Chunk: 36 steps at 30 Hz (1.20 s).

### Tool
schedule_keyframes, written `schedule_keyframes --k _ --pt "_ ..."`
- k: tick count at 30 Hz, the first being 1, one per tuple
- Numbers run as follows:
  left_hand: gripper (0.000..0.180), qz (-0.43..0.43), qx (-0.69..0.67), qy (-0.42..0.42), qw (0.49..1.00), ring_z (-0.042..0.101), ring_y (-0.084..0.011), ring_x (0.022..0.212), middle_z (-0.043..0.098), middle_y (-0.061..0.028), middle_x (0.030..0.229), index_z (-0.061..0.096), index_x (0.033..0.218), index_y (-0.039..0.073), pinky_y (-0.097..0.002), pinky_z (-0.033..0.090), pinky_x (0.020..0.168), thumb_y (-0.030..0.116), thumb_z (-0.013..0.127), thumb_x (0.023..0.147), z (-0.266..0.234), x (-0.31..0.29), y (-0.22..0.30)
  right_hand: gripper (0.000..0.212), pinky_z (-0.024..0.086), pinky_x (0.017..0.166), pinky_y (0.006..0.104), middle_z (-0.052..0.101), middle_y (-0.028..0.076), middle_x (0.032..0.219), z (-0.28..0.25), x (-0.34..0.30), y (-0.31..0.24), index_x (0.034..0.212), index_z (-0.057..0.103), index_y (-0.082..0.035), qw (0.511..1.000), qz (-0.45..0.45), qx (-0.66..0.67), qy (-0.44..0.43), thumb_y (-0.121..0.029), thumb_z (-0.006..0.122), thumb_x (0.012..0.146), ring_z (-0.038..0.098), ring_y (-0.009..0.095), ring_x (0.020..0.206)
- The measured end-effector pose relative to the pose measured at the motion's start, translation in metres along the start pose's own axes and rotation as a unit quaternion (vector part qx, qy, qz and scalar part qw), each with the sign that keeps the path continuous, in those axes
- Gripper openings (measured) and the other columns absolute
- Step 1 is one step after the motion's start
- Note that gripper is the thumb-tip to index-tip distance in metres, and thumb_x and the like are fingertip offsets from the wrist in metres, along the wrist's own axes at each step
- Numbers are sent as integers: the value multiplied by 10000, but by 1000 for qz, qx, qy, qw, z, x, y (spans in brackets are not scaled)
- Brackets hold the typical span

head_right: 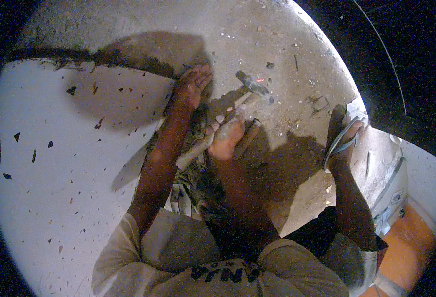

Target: The person measures and marks a large white tile with a ruler and marker, then uses a hammer and chisel to chip away at the wall and floor edges. The person also briefly pets a cat before resuming the chiseling work.

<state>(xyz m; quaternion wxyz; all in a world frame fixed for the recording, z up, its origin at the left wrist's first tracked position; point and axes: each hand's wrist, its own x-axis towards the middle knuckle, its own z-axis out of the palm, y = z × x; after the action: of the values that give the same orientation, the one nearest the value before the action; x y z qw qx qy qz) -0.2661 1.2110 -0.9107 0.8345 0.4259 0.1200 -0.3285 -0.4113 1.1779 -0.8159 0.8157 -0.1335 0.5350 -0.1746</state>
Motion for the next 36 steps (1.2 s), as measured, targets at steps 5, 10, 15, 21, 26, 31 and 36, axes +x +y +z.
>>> schedule_keyframes --k 5,10,15,21,26,31,36 --pt "456 0 3 15 1000 587 -316 1073 622 -166 1146 493 1179 9 -444 411 987 201 692 816 1 -2 -2 281 393 404 310 499 -5 641 8 1 25 925 522 -192 994 100 41 -32 -467 471 949 437 170 471" --pt "503 25 -17 -43 999 559 -302 1118 589 -167 1206 484 1207 16 -446 395 993 255 695 818 -15 2 -7 316 407 438 322 478 -26 665 -24 17 10 966 492 -191 999 -5 -33 -43 -502 440 944 477 148 543" --pt "597 -2 2 -7 1000 543 -306 1132 579 -164 1208 455 1277 4 -449 389 997 281 701 809 -5 -3 -5 327 422 467 328 511 -10 697 -10 15 31 988 532 -180 997 66 -3 -37 -493 448 943 482 160 542" --pt "653 29 -4 -16 999 534 -301 1144 578 -166 1204 435 1299 -21 -443 381 1011 322 700 810 -4 -4 -5 350 404 469 304 512 6 703 -38 39 21 1036 553 -169 998 9 -56 -13 -491 450 942 473 156 558" --pt "646 3 -27 11 1000 526 -309 1167 574 -176 1218 432 1289 -28 -442 412 987 300 703 804 -13 6 -8 323 367 410 314 461 -8 621 -3 47 44 968 532 -160 976 111 -142 120 -465 425 961 421 136 466" --pt "540 26 24 -13 999 537 -291 1162 582 -153 1223 476 1254 -16 -428 421 975 281 657 841 -1 -9 0 333 361 415 334 450 -7 590 -10 14 -6 960 535 -156 975 31 -210 -60 -473 434 954 404 160 436" --pt "461 5 10 -57 998 564 -245 1110 594 -122 1201 497 1257 7 -389 440 960 230 616 872 -4 1 -6 370 394 375 330 522 5 592 -60 74 -31 922 589 -148 957 75 -252 -120 -513 529 913 469 152 421"
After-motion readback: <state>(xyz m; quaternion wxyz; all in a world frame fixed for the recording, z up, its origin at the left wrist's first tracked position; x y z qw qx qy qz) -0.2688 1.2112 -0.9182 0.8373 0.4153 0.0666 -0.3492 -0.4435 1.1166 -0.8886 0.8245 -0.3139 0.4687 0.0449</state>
